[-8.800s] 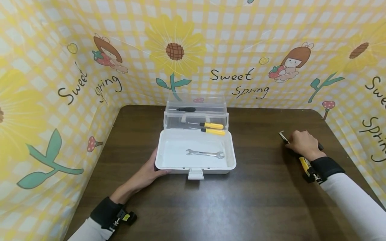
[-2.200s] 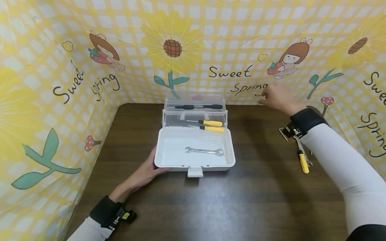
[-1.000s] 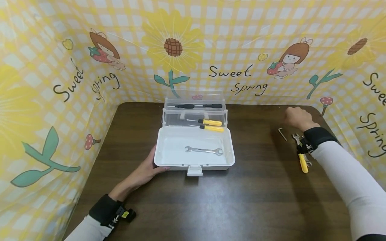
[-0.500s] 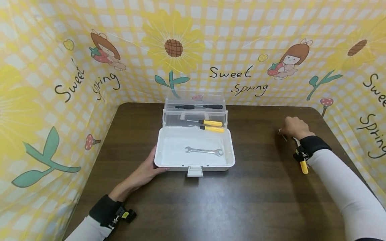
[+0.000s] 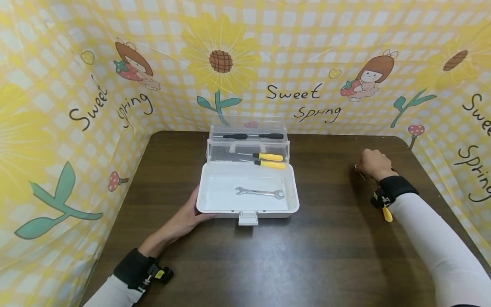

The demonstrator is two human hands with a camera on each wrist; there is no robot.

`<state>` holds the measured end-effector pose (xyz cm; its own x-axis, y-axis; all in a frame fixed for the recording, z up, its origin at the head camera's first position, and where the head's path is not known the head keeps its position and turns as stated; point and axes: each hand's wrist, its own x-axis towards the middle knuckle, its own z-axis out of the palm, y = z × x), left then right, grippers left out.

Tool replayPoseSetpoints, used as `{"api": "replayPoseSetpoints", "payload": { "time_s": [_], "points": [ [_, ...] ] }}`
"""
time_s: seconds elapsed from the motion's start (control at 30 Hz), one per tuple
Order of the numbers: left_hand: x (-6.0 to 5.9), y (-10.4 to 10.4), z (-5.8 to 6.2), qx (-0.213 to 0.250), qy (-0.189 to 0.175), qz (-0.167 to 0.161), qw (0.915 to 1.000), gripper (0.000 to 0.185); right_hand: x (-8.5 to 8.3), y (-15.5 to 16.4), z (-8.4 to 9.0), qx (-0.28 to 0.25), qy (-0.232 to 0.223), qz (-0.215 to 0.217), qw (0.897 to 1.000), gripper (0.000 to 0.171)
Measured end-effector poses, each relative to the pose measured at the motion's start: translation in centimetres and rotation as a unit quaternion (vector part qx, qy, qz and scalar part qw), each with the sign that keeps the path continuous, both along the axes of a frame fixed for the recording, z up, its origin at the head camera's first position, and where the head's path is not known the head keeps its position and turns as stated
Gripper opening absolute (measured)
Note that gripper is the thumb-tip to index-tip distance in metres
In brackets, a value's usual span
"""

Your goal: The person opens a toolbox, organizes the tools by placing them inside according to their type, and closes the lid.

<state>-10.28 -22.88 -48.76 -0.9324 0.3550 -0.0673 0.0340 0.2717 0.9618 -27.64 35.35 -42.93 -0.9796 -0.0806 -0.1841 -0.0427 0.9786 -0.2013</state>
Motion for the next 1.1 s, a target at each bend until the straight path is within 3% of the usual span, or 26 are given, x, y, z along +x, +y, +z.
{"api": "replayPoseSetpoints", "payload": {
  "time_s": [0.37, 0.53, 0.87, 1.1],
  "points": [
    [0.1, 0.0, -0.1, -0.001, -0.001, 0.002, 1.0000, 0.111, 0.1, -0.2, -0.4, 0.004, 0.001, 0.041, 0.999, 0.040],
    [0.0, 0.0, -0.1, -0.001, -0.003, 0.004, 1.0000, 0.111, -0.1, 0.0, -1.0, -0.003, 0.012, 0.079, 0.997, 0.036],
    [0.1, 0.0, 0.0, -0.008, -0.002, 0.003, 1.0000, 0.110, 0.1, -0.6, -1.2, -0.008, 0.024, 0.095, 0.995, 0.015],
    [0.2, 0.0, 0.2, -0.007, -0.007, 0.002, 0.9999, 0.110, 0.1, -1.2, -0.8, -0.006, 0.014, 0.128, 0.992, 0.029]
  ]
}}
